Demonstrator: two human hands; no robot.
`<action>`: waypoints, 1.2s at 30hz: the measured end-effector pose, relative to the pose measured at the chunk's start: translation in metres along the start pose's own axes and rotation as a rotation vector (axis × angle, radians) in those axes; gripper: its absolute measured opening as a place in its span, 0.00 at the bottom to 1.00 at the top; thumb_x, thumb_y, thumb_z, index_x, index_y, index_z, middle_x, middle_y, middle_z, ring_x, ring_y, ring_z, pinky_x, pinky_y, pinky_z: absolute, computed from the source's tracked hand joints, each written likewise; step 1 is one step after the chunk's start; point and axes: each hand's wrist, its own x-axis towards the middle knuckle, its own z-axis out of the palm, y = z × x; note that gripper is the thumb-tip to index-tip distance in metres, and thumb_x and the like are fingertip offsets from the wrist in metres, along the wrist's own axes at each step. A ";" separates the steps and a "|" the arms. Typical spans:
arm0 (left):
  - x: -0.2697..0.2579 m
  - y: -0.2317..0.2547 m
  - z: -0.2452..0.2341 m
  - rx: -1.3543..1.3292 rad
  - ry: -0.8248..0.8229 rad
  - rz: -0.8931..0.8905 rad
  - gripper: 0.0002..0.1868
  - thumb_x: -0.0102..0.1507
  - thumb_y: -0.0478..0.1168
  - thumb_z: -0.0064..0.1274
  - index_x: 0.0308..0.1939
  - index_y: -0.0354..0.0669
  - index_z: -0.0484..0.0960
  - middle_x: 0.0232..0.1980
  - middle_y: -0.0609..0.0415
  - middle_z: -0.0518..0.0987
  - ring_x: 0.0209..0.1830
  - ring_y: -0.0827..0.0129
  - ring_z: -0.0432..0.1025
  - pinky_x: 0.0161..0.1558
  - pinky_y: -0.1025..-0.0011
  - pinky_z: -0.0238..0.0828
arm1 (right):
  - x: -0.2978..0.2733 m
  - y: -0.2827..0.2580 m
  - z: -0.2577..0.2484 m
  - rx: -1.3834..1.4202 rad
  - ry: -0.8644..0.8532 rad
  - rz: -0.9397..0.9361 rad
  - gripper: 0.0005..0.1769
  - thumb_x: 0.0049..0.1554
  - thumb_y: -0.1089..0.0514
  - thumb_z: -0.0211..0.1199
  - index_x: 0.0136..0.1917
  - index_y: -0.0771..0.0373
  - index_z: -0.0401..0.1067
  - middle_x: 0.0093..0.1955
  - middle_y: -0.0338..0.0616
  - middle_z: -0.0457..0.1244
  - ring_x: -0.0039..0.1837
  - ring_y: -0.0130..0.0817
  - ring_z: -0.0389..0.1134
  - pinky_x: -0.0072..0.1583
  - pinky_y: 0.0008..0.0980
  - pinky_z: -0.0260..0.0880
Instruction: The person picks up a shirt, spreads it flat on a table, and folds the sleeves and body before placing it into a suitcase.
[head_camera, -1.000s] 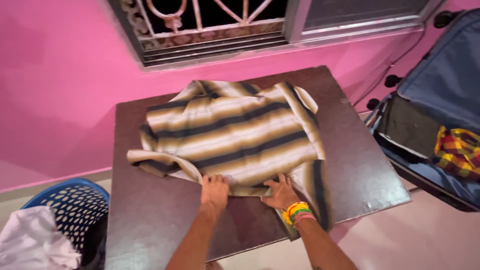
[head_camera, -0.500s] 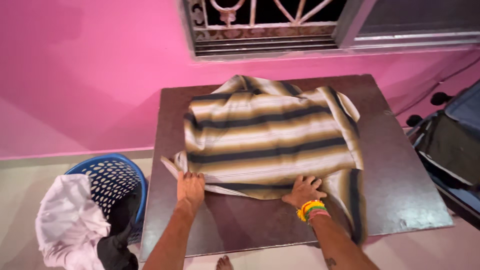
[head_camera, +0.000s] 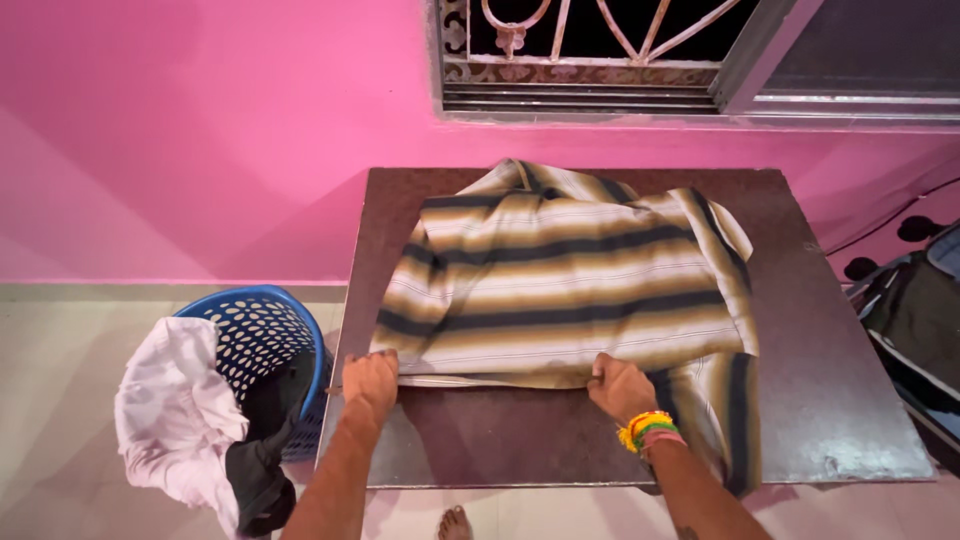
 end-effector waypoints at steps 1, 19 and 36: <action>0.000 -0.002 -0.006 -0.017 0.017 0.006 0.13 0.67 0.38 0.41 0.50 0.55 0.80 0.47 0.52 0.84 0.46 0.60 0.80 0.60 0.54 0.67 | -0.001 0.000 -0.007 0.012 -0.028 -0.005 0.12 0.48 0.55 0.64 0.48 0.54 0.73 0.42 0.55 0.69 0.49 0.60 0.70 0.53 0.53 0.72; -0.041 0.039 -0.138 -0.189 -0.768 -0.069 0.23 0.54 0.49 0.66 0.52 0.49 0.84 0.56 0.51 0.84 0.56 0.57 0.79 0.56 0.55 0.72 | -0.045 0.024 0.028 -0.016 -0.049 -0.019 0.11 0.47 0.48 0.66 0.46 0.44 0.78 0.45 0.44 0.72 0.50 0.51 0.74 0.53 0.49 0.75; -0.042 0.251 -0.104 -0.327 -0.359 0.339 0.46 0.50 0.49 0.76 0.65 0.42 0.66 0.67 0.39 0.68 0.65 0.43 0.69 0.62 0.54 0.71 | -0.085 0.128 -0.013 0.061 0.119 -0.018 0.36 0.43 0.52 0.73 0.66 0.52 0.69 0.63 0.56 0.62 0.61 0.60 0.67 0.62 0.48 0.69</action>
